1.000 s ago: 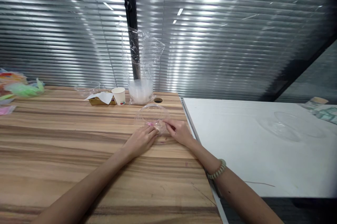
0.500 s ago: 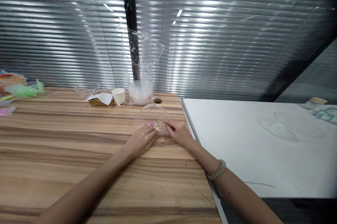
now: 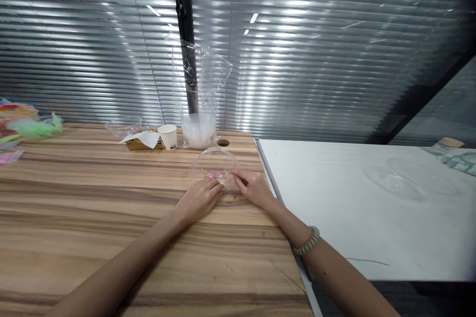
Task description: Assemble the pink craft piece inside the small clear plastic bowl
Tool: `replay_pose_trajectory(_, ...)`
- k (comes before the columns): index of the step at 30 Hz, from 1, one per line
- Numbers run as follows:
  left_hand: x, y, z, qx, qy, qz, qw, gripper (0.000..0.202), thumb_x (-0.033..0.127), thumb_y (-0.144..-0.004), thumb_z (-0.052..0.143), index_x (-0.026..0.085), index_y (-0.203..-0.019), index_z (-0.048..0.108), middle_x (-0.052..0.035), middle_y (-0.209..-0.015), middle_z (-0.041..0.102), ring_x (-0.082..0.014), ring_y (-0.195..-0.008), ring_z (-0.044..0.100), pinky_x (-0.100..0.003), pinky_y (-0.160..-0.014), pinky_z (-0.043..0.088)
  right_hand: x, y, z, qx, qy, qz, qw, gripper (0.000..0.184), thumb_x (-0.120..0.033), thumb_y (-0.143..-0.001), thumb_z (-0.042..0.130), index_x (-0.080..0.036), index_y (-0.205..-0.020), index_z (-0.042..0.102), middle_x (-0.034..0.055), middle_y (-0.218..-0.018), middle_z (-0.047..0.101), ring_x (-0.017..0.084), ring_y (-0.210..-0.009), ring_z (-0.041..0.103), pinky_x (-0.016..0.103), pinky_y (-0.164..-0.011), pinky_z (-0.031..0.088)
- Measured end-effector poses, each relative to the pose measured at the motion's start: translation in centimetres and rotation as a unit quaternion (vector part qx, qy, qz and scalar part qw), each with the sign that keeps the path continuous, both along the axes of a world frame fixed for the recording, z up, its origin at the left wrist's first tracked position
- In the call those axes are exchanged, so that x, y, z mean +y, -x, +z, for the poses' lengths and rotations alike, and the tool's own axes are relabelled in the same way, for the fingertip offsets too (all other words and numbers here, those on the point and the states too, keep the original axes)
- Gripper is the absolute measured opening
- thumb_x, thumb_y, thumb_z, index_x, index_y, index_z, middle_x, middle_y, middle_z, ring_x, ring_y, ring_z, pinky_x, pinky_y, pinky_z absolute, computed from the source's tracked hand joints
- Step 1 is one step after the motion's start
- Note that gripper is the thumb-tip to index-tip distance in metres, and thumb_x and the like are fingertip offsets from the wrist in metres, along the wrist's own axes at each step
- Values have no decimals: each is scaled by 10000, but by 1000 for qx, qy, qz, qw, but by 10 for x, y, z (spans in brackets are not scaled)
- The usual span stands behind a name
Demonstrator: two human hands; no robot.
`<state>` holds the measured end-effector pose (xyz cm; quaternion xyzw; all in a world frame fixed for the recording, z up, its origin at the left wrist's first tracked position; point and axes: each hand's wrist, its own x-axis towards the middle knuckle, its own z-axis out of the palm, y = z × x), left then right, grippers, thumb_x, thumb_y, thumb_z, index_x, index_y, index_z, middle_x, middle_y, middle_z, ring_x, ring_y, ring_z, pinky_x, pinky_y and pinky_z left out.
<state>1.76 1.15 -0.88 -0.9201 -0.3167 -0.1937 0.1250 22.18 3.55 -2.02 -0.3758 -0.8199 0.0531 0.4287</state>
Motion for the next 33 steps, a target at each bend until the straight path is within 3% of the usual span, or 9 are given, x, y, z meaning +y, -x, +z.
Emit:
replay_pose_trajectory(28, 0, 0, 1, 3, 7, -1, 1000, 192, 152, -915, 402, 140, -979, 583, -102, -941, 641, -230, -927, 601, -385, -841, 497, -1, 0, 1, -5, 16, 0, 1000, 270, -140, -871, 468, -204, -1051, 658, 27, -932, 722, 154, -758, 672, 247, -689, 507)
replay_pose_trajectory(33, 0, 0, 1, -9, 12, -7, 1000, 201, 155, -916, 391, 150, -985, 580, -102, -957, 640, -225, -957, 594, -403, -893, 477, -1, 0, 1, -8, 15, -1, 1000, 285, -127, -859, 476, -218, -1059, 657, 26, -989, 712, 153, -801, 672, 249, -716, 512)
